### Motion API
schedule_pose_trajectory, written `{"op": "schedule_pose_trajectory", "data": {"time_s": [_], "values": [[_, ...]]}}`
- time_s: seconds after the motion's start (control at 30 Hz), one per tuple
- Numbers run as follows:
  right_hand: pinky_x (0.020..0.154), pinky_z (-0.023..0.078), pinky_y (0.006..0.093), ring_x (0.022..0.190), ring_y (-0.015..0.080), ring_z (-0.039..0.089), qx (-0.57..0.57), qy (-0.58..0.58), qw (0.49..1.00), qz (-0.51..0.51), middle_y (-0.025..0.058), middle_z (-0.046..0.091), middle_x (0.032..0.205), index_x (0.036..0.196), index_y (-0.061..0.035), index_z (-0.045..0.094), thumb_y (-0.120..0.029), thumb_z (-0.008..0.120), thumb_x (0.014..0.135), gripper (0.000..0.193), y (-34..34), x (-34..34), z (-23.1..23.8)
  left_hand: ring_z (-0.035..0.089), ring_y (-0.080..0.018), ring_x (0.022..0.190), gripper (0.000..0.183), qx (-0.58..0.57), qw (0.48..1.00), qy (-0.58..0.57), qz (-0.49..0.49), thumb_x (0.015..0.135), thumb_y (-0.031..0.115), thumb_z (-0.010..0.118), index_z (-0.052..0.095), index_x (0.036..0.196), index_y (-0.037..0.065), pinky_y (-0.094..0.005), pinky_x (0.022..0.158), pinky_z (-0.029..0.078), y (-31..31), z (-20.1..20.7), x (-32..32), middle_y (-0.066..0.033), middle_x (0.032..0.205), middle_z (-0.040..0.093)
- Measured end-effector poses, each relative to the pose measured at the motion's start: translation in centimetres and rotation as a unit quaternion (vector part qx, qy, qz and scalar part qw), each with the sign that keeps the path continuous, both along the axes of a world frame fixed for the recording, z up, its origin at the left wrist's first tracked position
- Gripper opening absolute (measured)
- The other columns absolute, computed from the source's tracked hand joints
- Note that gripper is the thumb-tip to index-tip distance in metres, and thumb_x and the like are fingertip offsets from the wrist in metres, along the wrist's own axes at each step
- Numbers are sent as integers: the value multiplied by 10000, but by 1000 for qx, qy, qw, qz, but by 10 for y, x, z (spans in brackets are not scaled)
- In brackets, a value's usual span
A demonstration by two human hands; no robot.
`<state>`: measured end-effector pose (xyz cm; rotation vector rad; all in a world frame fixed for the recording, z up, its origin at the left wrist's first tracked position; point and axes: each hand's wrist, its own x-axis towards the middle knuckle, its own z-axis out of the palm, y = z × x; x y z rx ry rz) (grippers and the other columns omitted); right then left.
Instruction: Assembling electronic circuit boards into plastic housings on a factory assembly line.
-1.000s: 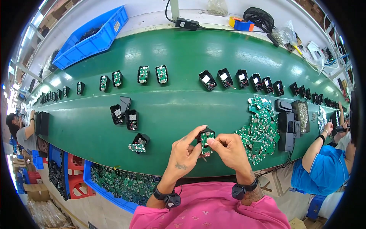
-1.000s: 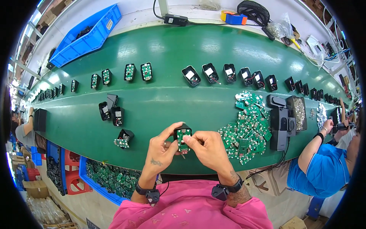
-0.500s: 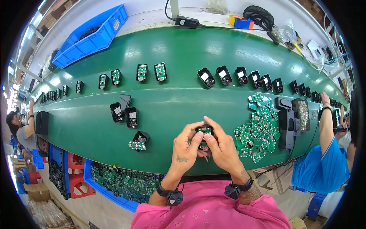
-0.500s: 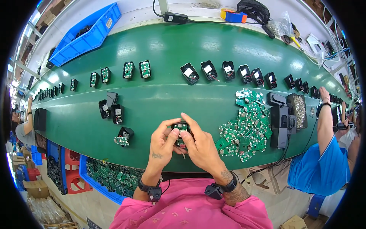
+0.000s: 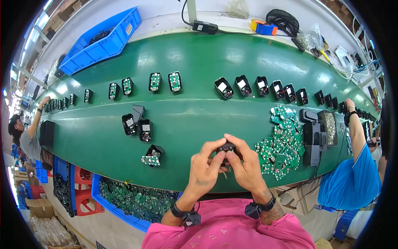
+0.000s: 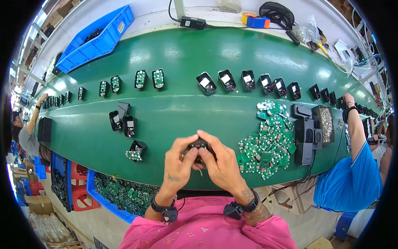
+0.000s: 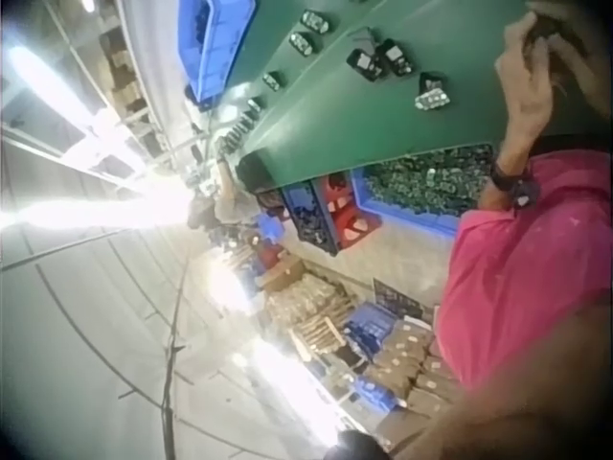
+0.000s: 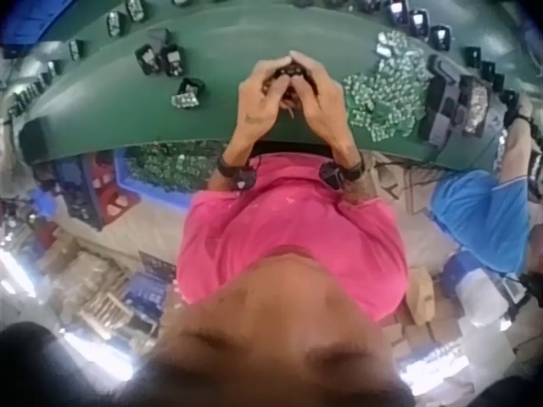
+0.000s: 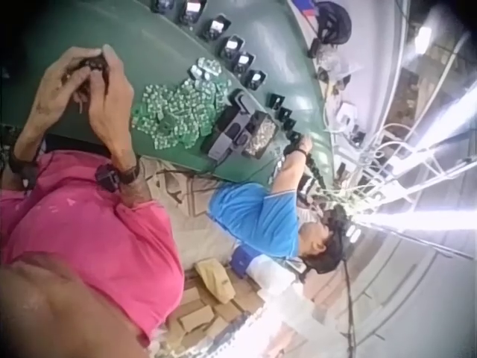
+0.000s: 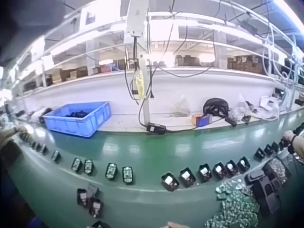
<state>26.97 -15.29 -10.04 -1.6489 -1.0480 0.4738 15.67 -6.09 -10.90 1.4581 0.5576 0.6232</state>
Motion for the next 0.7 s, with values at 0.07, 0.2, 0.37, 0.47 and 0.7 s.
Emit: {"op": "schedule_pose_trajectory", "data": {"time_s": [0.07,0.2,0.37,0.47,0.7], "values": [[640,517,334,720,207,673,78,41,996,-21,145,679,829,1327,-31,573,-88,542,980,352,-1,-5,-7,714,-171,686,279,57,997,-14,40,985,71,566,591,1258,16,-278,561,591,-9,1,1,-146,997,713],[613,507,276,705,114,629,-36,98,994,-20,68,696,862,1371,-24,538,-73,552,981,393,22,15,-7,684,-143,705,278,76,996,24,38,975,44,540,589,1243,-7,-264,515,584,21,-1,22,-130,1020,694],[608,501,296,693,181,638,-35,43,993,-100,117,687,906,1323,-11,579,-136,624,953,394,8,26,11,703,-189,707,276,63,990,56,113,985,81,526,587,1242,-2,-269,499,586,82,7,65,-147,1081,672],[605,482,272,762,163,641,-67,-93,988,-108,91,671,896,1133,17,684,-106,655,913,253,-20,48,2,713,-210,647,269,117,979,63,157,993,103,523,584,1239,11,-336,518,568,142,-21,108,-139,915,686],[711,483,323,802,226,603,-93,-199,941,-255,108,623,884,1054,-10,699,-69,708,839,224,-98,97,9,664,-401,1054,525,424,861,110,259,959,292,604,508,1380,-6,-470,909,516,165,-22,129,-241,1239,646]]}}
